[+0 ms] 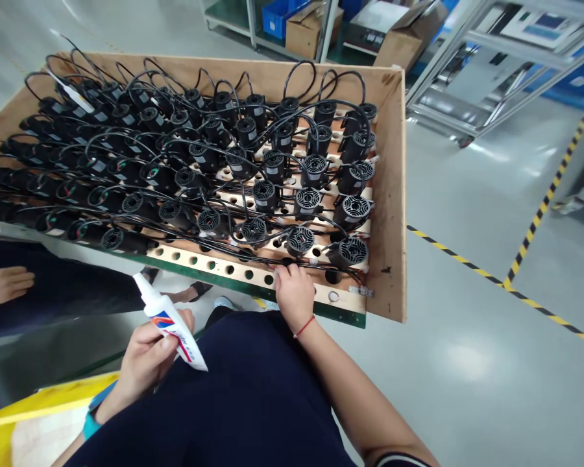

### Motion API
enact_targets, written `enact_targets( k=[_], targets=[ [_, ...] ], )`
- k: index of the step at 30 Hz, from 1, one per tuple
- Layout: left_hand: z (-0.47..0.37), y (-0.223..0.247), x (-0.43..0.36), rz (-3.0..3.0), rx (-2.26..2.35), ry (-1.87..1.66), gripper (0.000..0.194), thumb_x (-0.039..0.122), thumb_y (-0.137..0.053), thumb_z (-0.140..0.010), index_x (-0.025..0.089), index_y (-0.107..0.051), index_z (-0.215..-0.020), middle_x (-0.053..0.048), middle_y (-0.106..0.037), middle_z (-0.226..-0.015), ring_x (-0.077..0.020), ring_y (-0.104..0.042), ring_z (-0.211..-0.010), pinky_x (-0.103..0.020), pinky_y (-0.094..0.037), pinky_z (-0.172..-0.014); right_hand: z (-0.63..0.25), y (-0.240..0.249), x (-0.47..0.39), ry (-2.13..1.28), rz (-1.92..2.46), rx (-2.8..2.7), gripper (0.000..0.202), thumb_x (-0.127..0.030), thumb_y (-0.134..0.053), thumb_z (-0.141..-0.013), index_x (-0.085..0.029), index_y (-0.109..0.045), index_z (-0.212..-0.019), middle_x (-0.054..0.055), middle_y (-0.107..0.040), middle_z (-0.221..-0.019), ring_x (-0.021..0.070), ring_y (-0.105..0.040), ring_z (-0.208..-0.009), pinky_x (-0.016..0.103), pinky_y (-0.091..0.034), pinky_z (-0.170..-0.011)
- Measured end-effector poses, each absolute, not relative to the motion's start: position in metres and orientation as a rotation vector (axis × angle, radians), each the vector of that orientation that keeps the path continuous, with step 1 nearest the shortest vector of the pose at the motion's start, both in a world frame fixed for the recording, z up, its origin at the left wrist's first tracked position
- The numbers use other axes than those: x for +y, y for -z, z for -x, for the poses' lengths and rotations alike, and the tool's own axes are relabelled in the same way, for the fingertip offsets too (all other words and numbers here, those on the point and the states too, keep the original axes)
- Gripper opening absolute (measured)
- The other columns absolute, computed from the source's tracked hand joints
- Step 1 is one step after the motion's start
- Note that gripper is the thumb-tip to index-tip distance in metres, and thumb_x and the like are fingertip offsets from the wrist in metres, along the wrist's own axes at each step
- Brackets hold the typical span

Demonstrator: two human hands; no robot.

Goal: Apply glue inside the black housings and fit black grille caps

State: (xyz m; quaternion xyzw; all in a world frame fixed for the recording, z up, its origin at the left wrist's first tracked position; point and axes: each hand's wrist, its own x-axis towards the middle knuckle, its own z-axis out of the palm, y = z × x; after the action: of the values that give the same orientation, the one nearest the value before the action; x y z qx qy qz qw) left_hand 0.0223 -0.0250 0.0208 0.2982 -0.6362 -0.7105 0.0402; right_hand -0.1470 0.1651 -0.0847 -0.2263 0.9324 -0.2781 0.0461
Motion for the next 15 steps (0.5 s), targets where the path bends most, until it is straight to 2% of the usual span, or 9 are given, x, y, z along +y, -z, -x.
enact_targets(
  k=[6, 11, 15],
  targets=[
    [-0.023, -0.014, -0.033, -0.942, -1.891, 2.211, 0.031, 0.046, -0.077, -0.066, 0.016, -0.073, -0.069, -0.006, -0.067, -0.068, -0.0184, -0.057, -0.064, -0.029, -0.047, -0.062, 0.122, 0.082, 0.172, 0.951, 0.844, 2.907, 0.024, -0.021, -0.041, -0.092, -0.016, -0.059, -0.108, 0.013, -0.059, -0.094, 0.0269, -0.054, -0.089, 0.040, -0.045, -0.078],
    [-0.012, -0.016, -0.038, -1.125, -1.580, 2.308, 0.029, 0.040, -0.081, -0.063, 0.016, -0.073, -0.075, -0.003, -0.067, -0.067, -0.0126, -0.056, -0.060, -0.023, -0.047, -0.059, 0.102, 0.065, 0.150, 1.119, 1.298, 2.671, 0.037, -0.023, -0.046, -0.090, -0.020, -0.046, -0.127, 0.012, -0.065, -0.107, 0.0228, -0.062, -0.092, 0.037, -0.053, -0.076],
    [-0.011, -0.019, -0.048, -1.133, -1.537, 2.354, 0.028, 0.038, -0.081, -0.064, 0.014, -0.073, -0.076, -0.002, -0.066, -0.066, -0.0108, -0.055, -0.060, -0.021, -0.045, -0.059, 0.097, 0.044, 0.112, 1.203, 1.708, 2.473, 0.045, -0.020, -0.046, -0.090, -0.024, -0.040, -0.134, 0.010, -0.064, -0.118, 0.0214, -0.063, -0.100, 0.036, -0.054, -0.077]
  ],
)
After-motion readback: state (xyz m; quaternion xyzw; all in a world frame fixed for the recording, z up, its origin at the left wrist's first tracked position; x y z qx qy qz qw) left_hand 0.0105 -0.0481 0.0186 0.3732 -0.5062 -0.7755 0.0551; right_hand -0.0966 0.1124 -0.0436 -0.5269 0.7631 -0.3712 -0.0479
